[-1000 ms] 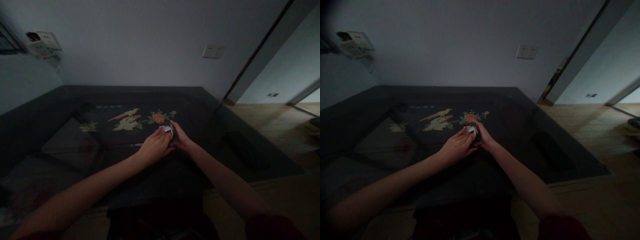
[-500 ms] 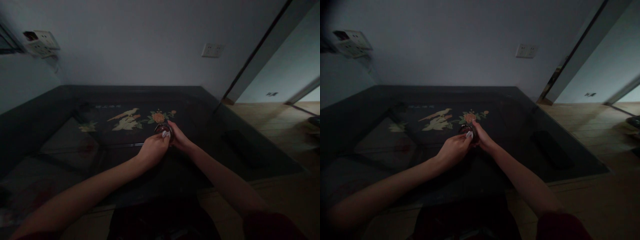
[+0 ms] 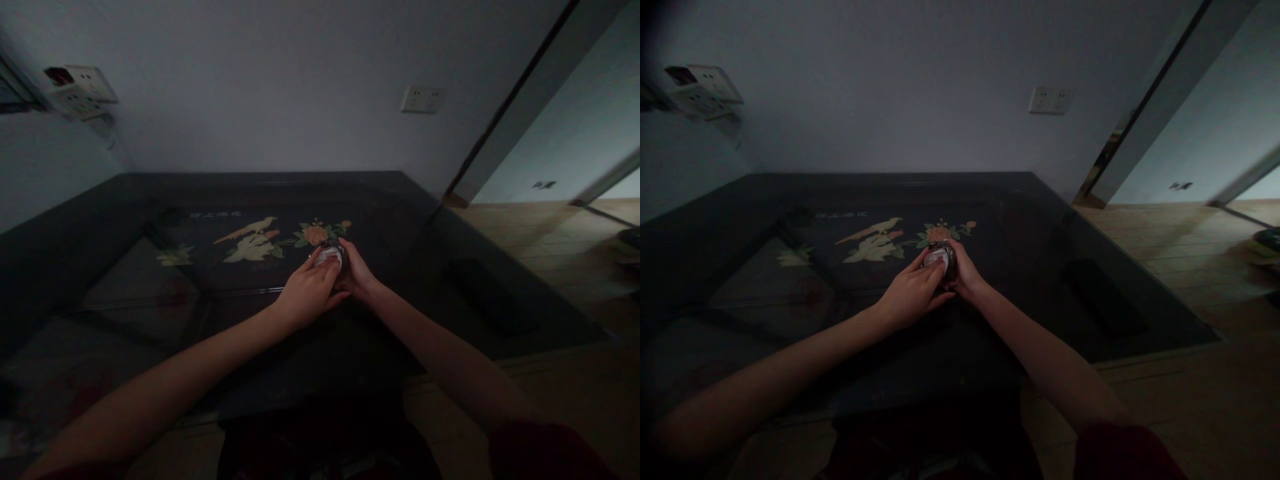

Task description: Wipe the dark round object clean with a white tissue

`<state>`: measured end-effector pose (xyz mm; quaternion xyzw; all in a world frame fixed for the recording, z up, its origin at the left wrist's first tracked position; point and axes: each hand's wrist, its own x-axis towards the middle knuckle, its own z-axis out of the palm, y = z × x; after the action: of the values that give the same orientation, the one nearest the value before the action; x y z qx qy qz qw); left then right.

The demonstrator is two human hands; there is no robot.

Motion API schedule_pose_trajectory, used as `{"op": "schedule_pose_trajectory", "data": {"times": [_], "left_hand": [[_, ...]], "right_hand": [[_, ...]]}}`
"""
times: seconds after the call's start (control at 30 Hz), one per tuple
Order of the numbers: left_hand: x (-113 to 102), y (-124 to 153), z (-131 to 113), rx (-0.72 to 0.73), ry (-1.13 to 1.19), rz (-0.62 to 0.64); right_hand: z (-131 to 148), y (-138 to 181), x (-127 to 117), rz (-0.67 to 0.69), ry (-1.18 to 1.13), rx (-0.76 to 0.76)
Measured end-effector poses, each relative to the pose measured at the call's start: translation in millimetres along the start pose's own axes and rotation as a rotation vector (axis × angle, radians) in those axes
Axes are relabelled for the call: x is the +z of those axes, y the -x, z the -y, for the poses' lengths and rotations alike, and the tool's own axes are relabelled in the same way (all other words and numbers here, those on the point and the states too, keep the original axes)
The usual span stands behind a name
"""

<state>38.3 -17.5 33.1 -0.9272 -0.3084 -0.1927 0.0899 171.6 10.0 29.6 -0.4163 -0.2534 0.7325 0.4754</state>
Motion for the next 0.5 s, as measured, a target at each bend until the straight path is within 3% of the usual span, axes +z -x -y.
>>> {"op": "schedule_pose_trajectory", "data": {"times": [0.5], "left_hand": [[-8.6, 1.7, -7.1, -0.013, -0.228, -0.028]], "right_hand": [[-4.7, -2.9, 6.6, -0.004, -0.008, -0.024]]}}
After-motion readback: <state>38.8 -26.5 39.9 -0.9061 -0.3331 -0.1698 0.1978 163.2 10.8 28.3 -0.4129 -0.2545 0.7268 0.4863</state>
